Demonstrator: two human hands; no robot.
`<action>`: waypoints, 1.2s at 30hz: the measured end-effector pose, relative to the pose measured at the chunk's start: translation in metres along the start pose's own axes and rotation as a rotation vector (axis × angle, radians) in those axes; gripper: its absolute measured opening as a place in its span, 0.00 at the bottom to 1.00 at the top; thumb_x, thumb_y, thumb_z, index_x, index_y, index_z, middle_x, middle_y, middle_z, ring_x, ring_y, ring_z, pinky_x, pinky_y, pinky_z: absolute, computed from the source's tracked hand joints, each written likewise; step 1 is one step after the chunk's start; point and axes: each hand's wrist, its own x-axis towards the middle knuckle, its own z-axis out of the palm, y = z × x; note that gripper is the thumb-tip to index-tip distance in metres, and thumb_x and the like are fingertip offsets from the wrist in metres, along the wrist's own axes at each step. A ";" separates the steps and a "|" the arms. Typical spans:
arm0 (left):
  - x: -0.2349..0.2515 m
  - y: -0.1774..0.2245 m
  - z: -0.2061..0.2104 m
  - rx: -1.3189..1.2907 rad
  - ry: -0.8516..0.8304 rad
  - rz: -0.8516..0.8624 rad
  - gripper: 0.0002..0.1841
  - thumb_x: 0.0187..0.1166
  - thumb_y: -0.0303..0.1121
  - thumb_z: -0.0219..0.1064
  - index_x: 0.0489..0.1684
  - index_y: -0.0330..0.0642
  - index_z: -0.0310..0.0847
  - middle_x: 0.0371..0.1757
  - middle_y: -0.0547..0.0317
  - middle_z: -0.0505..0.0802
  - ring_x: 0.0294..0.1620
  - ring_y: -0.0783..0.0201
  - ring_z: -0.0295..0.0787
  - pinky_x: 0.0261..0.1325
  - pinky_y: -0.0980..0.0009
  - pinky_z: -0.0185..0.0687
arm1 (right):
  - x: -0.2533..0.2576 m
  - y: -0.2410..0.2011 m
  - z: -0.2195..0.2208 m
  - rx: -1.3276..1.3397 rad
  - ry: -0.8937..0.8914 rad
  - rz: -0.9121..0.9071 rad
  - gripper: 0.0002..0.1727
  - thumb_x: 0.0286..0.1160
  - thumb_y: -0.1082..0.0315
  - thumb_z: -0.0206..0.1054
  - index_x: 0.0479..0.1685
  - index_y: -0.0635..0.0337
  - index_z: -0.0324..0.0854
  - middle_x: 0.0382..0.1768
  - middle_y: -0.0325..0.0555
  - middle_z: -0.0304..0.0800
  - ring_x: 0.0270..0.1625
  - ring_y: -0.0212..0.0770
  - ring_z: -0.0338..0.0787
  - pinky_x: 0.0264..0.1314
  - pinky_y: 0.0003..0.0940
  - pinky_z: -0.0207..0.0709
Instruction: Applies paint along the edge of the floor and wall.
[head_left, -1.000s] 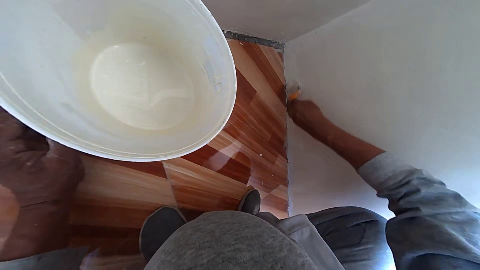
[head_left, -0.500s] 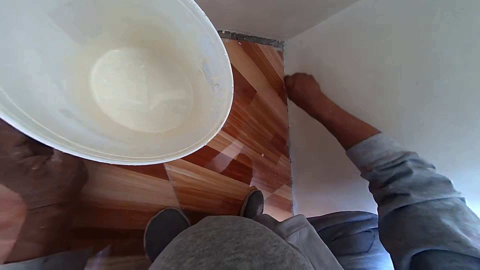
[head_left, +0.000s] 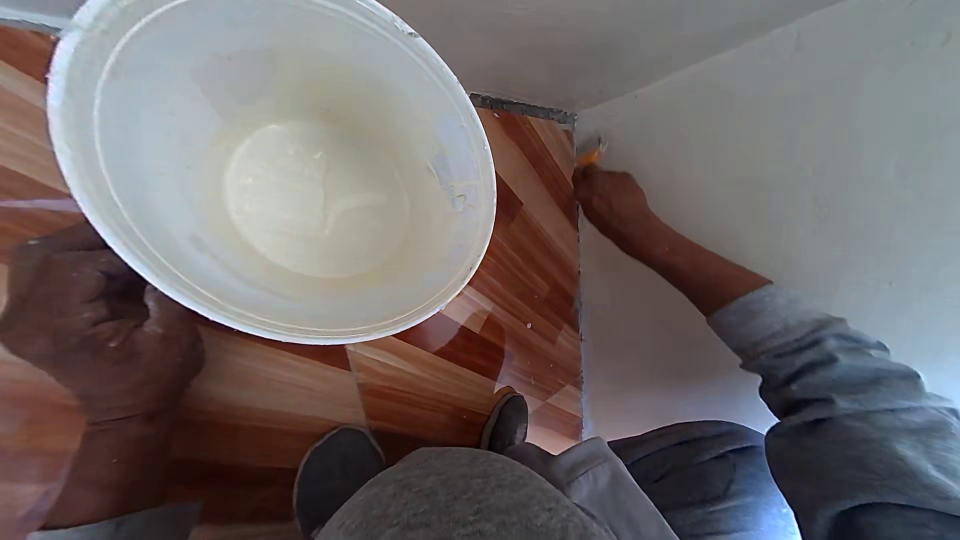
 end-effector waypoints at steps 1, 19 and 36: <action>-0.004 -0.008 0.000 -0.009 0.000 -0.014 0.18 0.82 0.36 0.64 0.40 0.21 0.79 0.58 0.31 0.85 0.62 0.53 0.81 0.68 0.64 0.75 | 0.013 0.012 0.006 -0.026 0.049 0.008 0.17 0.84 0.80 0.52 0.66 0.79 0.75 0.59 0.74 0.83 0.53 0.73 0.90 0.45 0.66 0.84; -0.040 -0.071 -0.011 0.160 -0.097 -0.023 0.18 0.85 0.39 0.60 0.46 0.26 0.82 0.53 0.37 0.88 0.61 0.53 0.84 0.69 0.56 0.75 | 0.018 0.025 0.003 0.009 0.034 -0.043 0.11 0.80 0.79 0.58 0.55 0.72 0.81 0.52 0.69 0.87 0.49 0.70 0.91 0.44 0.65 0.84; 0.009 0.079 0.005 0.186 -0.176 -0.235 0.20 0.81 0.27 0.60 0.54 0.07 0.73 0.50 0.24 0.85 0.48 0.58 0.79 0.64 0.66 0.71 | -0.097 0.023 0.076 0.497 -0.197 0.007 0.12 0.74 0.66 0.72 0.50 0.64 0.88 0.51 0.63 0.91 0.59 0.66 0.89 0.57 0.72 0.79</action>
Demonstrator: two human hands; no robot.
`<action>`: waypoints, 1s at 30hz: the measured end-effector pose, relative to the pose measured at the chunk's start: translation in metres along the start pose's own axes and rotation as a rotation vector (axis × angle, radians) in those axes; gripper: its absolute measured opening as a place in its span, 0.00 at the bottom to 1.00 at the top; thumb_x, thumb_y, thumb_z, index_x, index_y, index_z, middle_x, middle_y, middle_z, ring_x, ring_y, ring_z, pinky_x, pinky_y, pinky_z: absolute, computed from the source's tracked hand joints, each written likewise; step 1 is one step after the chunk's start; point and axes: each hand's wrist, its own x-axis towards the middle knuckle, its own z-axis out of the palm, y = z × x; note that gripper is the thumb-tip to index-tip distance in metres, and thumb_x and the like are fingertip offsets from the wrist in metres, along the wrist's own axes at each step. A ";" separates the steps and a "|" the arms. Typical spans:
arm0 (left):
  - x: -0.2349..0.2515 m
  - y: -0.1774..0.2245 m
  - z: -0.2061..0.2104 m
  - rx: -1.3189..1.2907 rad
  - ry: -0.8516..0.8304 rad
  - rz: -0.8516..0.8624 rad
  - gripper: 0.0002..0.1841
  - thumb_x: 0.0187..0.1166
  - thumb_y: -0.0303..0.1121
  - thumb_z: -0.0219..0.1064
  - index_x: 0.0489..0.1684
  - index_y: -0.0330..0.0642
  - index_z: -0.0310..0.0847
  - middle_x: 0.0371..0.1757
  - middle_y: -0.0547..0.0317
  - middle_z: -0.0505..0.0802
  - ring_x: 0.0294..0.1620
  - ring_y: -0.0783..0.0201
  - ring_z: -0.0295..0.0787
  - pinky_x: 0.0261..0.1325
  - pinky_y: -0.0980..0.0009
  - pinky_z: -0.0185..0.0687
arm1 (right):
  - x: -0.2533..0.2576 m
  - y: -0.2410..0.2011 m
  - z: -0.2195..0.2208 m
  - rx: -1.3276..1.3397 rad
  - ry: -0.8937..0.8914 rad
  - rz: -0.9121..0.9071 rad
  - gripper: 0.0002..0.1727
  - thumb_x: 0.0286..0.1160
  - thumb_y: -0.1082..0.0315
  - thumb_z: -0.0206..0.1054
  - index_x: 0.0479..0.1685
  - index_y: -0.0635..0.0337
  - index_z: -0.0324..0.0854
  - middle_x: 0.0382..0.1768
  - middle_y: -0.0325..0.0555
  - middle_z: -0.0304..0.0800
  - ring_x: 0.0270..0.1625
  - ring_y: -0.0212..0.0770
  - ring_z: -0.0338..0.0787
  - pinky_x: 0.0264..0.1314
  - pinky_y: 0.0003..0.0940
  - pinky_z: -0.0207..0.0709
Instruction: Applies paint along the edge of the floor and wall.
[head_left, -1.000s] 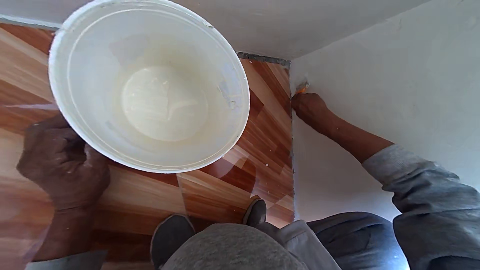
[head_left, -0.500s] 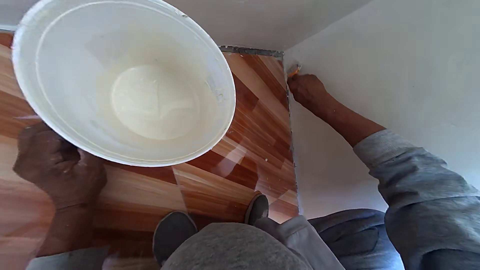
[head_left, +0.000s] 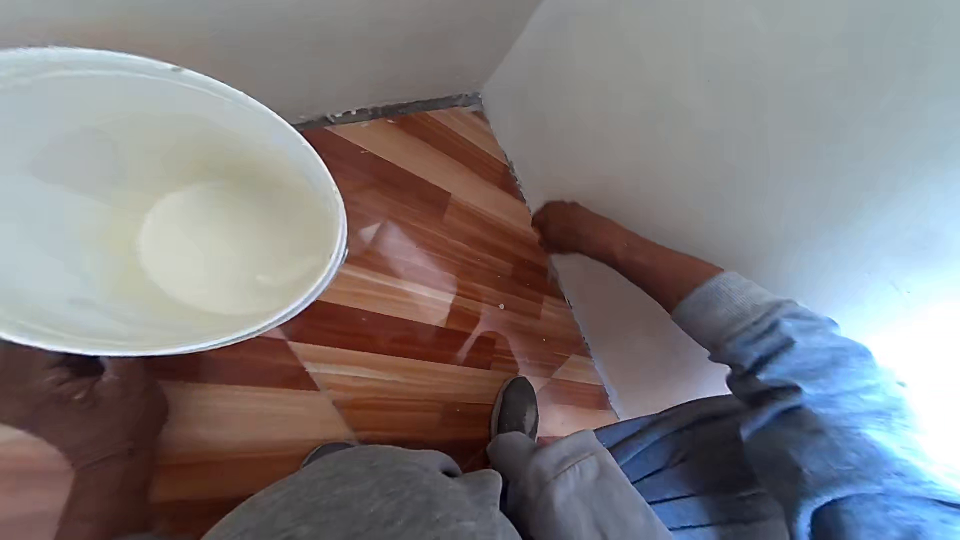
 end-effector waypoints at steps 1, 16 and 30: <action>0.005 -0.036 0.004 0.033 0.032 0.128 0.20 0.81 0.29 0.61 0.50 0.09 0.76 0.48 0.22 0.86 0.49 0.49 0.82 0.62 0.55 0.73 | 0.013 -0.001 -0.011 0.005 0.072 0.012 0.15 0.75 0.66 0.71 0.55 0.64 0.87 0.54 0.65 0.90 0.61 0.68 0.89 0.58 0.73 0.79; 0.011 -0.084 0.012 0.057 0.125 0.293 0.23 0.81 0.45 0.61 0.41 0.25 0.80 0.61 0.29 0.82 0.59 0.42 0.81 0.63 0.49 0.75 | 0.044 0.016 -0.025 -0.282 0.394 -0.204 0.15 0.78 0.79 0.62 0.60 0.63 0.85 0.55 0.67 0.88 0.50 0.71 0.91 0.48 0.68 0.83; 0.012 -0.089 0.013 0.041 0.145 0.315 0.20 0.81 0.41 0.62 0.41 0.26 0.80 0.60 0.34 0.83 0.58 0.48 0.81 0.62 0.57 0.75 | 0.001 -0.025 0.003 -0.273 0.085 0.002 0.09 0.79 0.77 0.61 0.41 0.67 0.88 0.45 0.63 0.91 0.52 0.66 0.92 0.48 0.65 0.83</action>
